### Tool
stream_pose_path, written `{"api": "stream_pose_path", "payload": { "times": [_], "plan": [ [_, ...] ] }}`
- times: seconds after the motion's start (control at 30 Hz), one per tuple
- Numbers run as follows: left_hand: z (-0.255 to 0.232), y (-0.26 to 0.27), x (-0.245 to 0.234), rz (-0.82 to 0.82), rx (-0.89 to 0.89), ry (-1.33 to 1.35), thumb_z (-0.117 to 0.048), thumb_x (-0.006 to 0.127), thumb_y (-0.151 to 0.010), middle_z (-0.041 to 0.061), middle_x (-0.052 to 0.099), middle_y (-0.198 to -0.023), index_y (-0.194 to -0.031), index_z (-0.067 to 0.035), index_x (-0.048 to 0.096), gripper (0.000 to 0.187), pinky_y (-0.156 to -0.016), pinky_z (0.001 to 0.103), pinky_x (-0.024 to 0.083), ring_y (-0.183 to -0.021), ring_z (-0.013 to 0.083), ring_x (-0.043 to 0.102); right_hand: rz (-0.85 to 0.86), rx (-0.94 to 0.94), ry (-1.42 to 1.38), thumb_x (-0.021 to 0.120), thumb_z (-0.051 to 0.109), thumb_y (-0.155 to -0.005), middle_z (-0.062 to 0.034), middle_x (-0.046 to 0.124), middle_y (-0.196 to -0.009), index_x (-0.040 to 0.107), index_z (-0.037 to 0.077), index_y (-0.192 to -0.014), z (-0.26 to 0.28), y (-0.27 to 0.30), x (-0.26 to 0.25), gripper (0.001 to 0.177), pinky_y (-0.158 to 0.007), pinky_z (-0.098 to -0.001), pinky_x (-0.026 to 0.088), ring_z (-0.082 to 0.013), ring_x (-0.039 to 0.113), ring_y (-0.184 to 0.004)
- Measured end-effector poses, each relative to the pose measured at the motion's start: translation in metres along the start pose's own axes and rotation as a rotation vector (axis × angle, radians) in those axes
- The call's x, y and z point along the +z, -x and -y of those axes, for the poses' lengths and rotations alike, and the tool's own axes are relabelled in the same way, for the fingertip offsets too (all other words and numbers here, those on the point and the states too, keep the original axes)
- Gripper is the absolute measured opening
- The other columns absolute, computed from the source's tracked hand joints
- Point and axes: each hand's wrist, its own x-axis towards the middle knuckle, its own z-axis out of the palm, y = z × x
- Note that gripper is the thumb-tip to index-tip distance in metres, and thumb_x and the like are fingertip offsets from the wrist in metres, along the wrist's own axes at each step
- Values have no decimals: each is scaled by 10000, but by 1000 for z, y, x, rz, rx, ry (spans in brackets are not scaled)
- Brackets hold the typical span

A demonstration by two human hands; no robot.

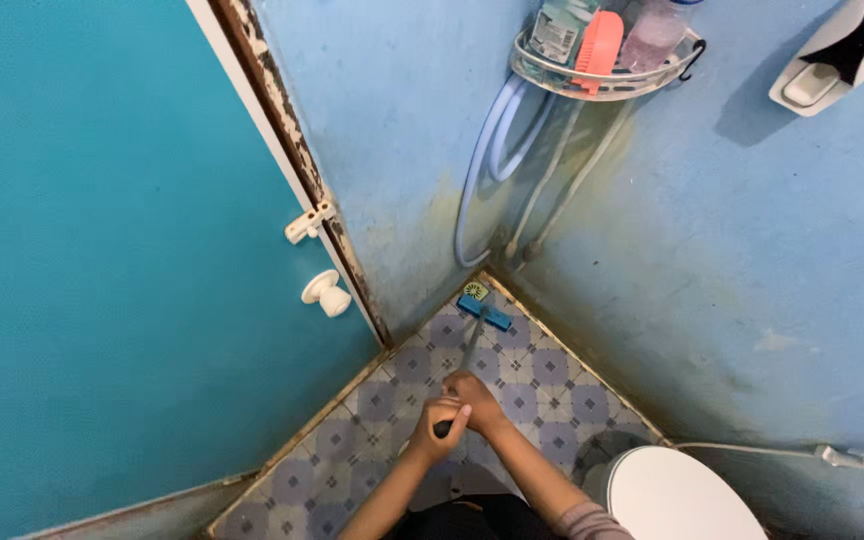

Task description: The person wipes the top of the toilet tank with a cloth and then uses a squeegee to move water across the tiled floor.

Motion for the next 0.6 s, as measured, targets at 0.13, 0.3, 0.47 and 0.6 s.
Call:
{"api": "stream_pose_path", "payload": {
  "times": [0.13,0.3,0.47,0.6],
  "plan": [
    [8,-15,-12,-50,34,-4,-43,613,-972,144,462,-571,-620,39,439,401,-559,400,375,-517,267,461,-109,-142,37,748,227,-707,-239,686,-922,669,-19,-799,10,-23,-7,275,-831,-476,528,-432,647,-944],
    [3,-17,-29,-10,47,65,-31,601,-971,131,473,-566,-618,33,459,386,-533,394,372,-508,241,476,22,45,73,739,248,-748,-249,679,-897,646,-36,-801,17,-27,-4,304,-812,-485,526,-439,655,-915],
    [25,-22,-34,3,63,68,-26,598,-982,122,425,-542,-594,28,419,430,-526,395,334,-492,232,402,-94,-70,144,688,161,-678,-222,699,-972,720,-1,-823,2,-45,12,219,-874,-472,515,-435,620,-1017],
    [34,-29,-39,-11,24,87,-36,602,-975,124,454,-533,-591,29,414,432,-525,392,335,-484,238,409,9,77,93,719,178,-732,-220,690,-1012,722,-12,-854,4,-52,5,226,-893,-460,528,-418,625,-1034]
  ]
}}
